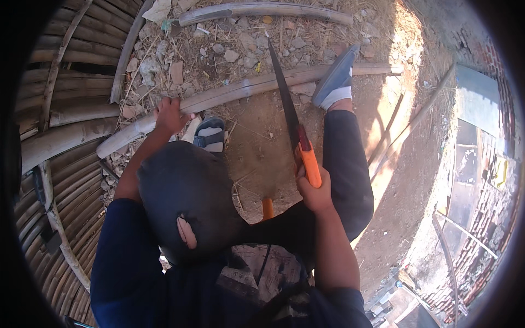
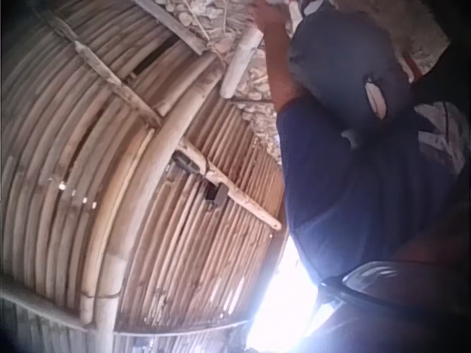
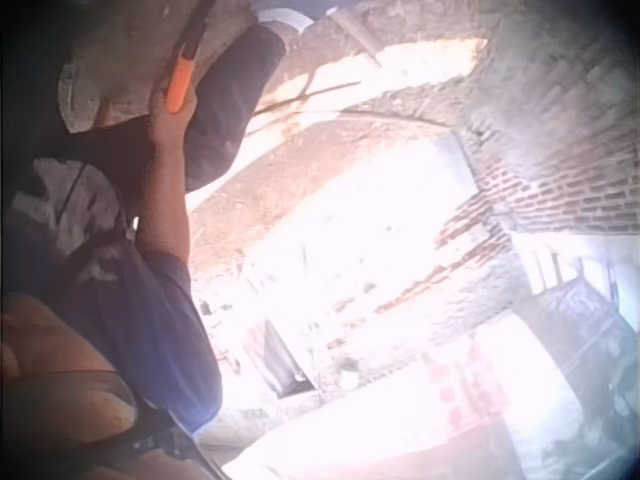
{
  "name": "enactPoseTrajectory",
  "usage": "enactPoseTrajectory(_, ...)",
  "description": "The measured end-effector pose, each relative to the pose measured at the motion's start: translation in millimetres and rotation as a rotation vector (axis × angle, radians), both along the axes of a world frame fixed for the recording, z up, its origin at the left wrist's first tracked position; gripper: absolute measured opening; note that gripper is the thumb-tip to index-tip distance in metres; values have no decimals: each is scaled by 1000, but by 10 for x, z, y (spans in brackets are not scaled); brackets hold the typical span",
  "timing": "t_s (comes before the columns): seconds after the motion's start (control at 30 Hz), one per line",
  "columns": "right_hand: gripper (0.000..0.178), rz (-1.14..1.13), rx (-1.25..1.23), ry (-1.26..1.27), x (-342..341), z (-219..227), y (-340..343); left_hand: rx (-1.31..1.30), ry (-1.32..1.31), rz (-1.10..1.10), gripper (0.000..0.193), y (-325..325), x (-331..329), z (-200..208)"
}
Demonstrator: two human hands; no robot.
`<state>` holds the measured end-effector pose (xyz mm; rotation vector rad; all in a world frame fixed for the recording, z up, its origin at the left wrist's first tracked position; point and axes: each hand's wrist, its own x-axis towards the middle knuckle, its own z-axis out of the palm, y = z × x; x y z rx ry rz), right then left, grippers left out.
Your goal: The person saws a piece of bamboo by hand while holding it steady on the ground.
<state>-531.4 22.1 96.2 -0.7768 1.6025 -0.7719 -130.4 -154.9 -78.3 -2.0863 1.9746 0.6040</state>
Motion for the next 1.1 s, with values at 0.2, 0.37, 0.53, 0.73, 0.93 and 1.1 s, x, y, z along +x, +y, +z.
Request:
enactPoseTrajectory(0.2,7,12,20,-4,-166,285,297,-47,-44,6,79,6,-19,-66)
enactPoseTrajectory(0.37,9,90,56,120,-33,-105,-311,-57,-22,-26,79,-2,-29,-119)
enactPoseTrajectory(0.53,9,177,-87,171,-199,318,352,-8,-20,14,81,18,0,-54)
enactPoseTrajectory(0.73,7,-8,143,-139,-276,94,-95,29,-19,4,80,-54,-54,-52)
enactPoseTrajectory(0.93,8,102,34,-9,-268,571,338,-39,-31,21,79,74,-13,-24)
enactPoseTrajectory(1.1,10,192,29,225,-20,-75,58,10,16,8,80,70,-86,-22)
